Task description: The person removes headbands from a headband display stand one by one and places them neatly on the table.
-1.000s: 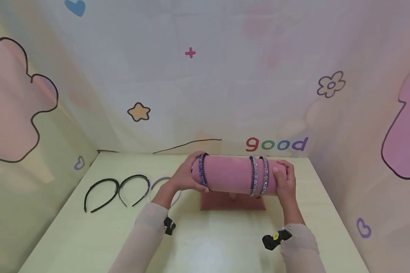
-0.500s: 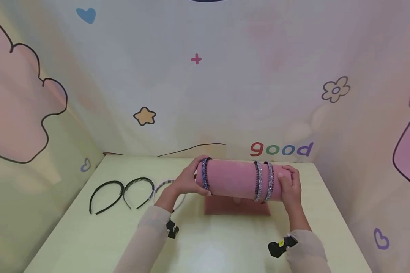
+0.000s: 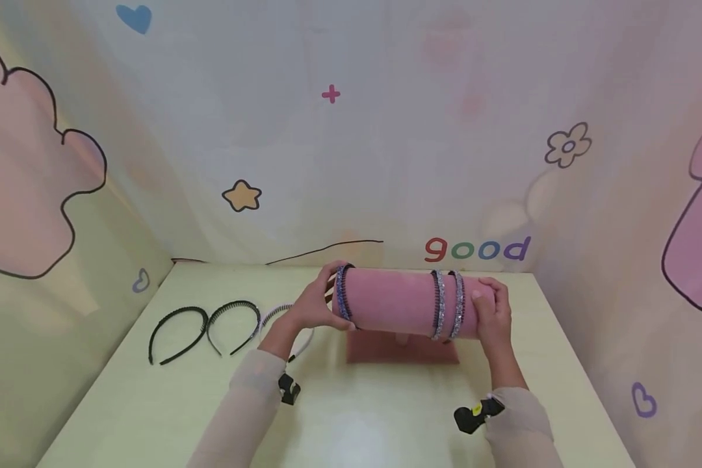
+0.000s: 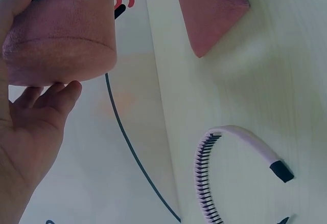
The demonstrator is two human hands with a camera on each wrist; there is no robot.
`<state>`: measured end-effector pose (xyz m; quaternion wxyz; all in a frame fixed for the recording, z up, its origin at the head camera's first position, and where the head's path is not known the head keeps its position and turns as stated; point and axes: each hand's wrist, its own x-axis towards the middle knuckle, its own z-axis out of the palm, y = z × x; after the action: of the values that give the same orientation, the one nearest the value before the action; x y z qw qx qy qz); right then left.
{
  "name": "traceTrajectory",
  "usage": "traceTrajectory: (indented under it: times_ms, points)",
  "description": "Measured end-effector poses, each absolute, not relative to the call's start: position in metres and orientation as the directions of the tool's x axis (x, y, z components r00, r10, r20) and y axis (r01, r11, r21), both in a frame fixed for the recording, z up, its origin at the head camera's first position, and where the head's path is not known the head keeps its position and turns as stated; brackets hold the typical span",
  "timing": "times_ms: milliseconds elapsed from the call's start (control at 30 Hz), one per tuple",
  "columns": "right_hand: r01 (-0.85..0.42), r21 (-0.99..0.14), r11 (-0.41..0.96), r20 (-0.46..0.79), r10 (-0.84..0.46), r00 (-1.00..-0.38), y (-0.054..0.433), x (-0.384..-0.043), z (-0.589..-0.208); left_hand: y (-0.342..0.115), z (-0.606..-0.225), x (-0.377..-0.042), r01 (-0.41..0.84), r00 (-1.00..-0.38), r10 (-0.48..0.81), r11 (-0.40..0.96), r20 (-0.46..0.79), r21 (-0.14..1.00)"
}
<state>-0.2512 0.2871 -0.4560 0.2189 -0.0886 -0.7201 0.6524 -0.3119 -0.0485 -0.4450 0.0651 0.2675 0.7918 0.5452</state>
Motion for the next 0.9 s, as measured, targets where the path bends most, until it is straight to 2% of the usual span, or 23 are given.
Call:
traceTrajectory:
  times_ms: [233,500,767,900]
  points:
    - [-0.192,-0.975,0.114,0.222,0.404,-0.887,0.275,-0.242,-0.437,-0.055,-0.445,-0.313,0.354,-0.842,0.503,0.243,0.195,0.903]
    - [-0.164,-0.973,0.160,0.217,0.416,-0.883,0.285,-0.249,-0.444,-0.059,-0.415,-0.291,0.372,-0.825,0.524,0.222,0.211,0.901]
    - [-0.176,-0.974,0.146,0.222,0.425,-0.878,0.289,-0.258,-0.456,-0.062,-0.415,-0.289,0.345,-0.836,0.511,0.209,0.199,0.915]
    - [-0.202,-0.966,0.162,0.253,0.426,-0.869,0.290,-0.256,-0.457,-0.063,-0.428,-0.298,0.326,-0.844,0.500,0.184,0.197,0.927]
